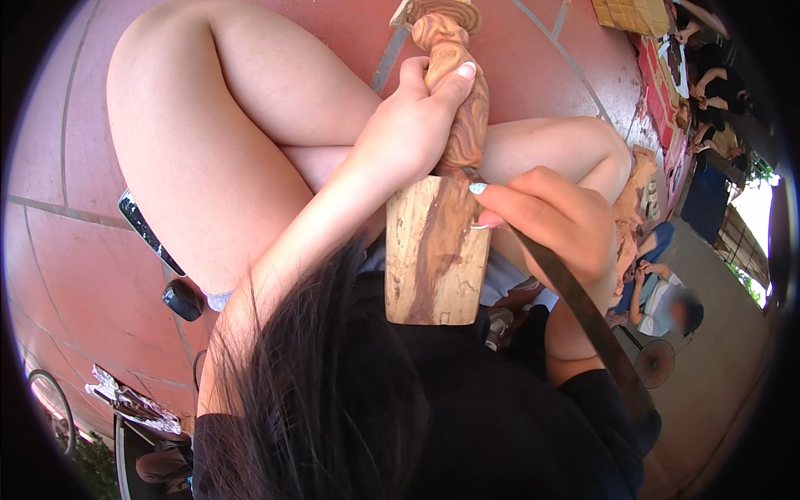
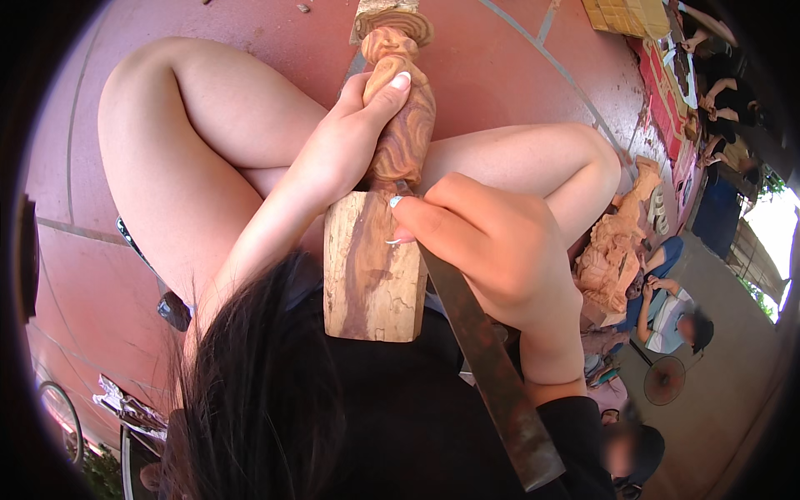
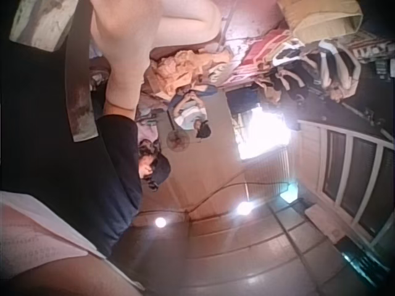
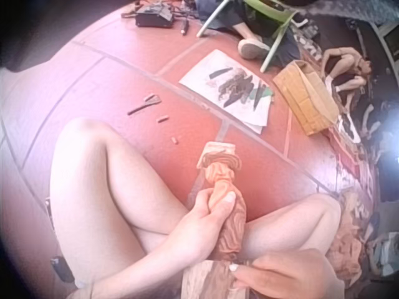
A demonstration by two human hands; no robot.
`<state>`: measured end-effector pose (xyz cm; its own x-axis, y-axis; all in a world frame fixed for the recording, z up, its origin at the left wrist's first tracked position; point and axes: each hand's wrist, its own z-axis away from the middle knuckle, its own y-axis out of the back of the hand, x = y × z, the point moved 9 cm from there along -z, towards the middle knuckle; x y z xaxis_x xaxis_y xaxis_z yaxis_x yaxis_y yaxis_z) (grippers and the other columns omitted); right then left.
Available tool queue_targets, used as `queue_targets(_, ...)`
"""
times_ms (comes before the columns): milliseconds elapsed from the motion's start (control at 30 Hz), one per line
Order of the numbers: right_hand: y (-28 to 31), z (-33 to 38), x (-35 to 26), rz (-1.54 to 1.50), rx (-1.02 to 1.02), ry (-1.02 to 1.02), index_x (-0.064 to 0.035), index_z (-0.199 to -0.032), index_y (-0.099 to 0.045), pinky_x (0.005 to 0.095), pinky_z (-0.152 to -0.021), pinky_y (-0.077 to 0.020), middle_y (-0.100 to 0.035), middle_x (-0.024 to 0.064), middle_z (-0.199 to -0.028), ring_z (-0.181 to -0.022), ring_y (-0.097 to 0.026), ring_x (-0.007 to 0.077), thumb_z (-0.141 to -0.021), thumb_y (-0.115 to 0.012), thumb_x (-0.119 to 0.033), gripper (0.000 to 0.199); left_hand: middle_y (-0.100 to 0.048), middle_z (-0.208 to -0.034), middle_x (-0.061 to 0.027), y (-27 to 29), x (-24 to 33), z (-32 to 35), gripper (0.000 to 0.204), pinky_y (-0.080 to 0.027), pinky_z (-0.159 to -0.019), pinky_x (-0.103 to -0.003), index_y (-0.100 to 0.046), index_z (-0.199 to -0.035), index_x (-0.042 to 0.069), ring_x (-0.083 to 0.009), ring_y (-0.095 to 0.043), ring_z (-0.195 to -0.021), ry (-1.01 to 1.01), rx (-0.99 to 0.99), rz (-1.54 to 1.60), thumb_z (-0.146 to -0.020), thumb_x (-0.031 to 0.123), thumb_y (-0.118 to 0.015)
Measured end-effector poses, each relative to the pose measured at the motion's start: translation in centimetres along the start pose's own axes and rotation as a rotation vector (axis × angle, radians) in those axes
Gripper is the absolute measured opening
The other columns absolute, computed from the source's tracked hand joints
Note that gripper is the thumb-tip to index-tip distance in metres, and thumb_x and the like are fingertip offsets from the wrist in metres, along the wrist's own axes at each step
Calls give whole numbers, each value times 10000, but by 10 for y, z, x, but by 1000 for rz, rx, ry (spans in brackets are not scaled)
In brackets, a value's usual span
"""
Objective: The person carves a wooden figurine using a chisel while sitting cross-legged on the floor. They hold the wood with one hand and carefully shape its surface with the other, rotating the piece to access different areas.
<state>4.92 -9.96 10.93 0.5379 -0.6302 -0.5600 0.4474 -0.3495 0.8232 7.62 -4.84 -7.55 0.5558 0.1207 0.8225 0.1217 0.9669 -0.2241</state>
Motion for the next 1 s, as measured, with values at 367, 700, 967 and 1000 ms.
queue_targets(367,17,32,23,-113,421,-128,35,-1002,-663,243,-528,-480,-619,109,-739,-586,-611,163,-805,-653,15,198,-607,-1131,-319,0,1,1,720,-416,-980,-395,-338,-1350,-47,-398,-581,-1132,-1,6,23,-951,548,-414)
queue_targets(700,18,62,62,-974,742,-433,103,-1001,-623,264,-547,-492,-620,124,-769,-631,-626,195,-1033,-415,-323,475,-586,-1158,-183,-3,3,1,670,-416,-967,-318,-356,-1361,-34,-218,-566,-1094,8,-45,184,-967,495,-476)
queue_targets(967,-9,49,55,-901,635,-424,90,-1049,-610,256,-667,-513,-644,128,-805,-737,-647,164,-998,-515,-192,303,-569,-1148,-153,-5,-2,2,649,-446,-930,-295,-363,-1343,-62,-177,-572,-1036,129,-135,409,-977,461,-484)
queue_targets(1000,-10,48,53,-905,648,-406,91,-1046,-614,251,-668,-513,-647,129,-817,-738,-646,158,-983,-548,-157,264,-572,-1145,-154,-5,-2,2,653,-450,-924,-295,-366,-1340,-62,-176,-577,-1030,132,-127,418,-971,461,-497)
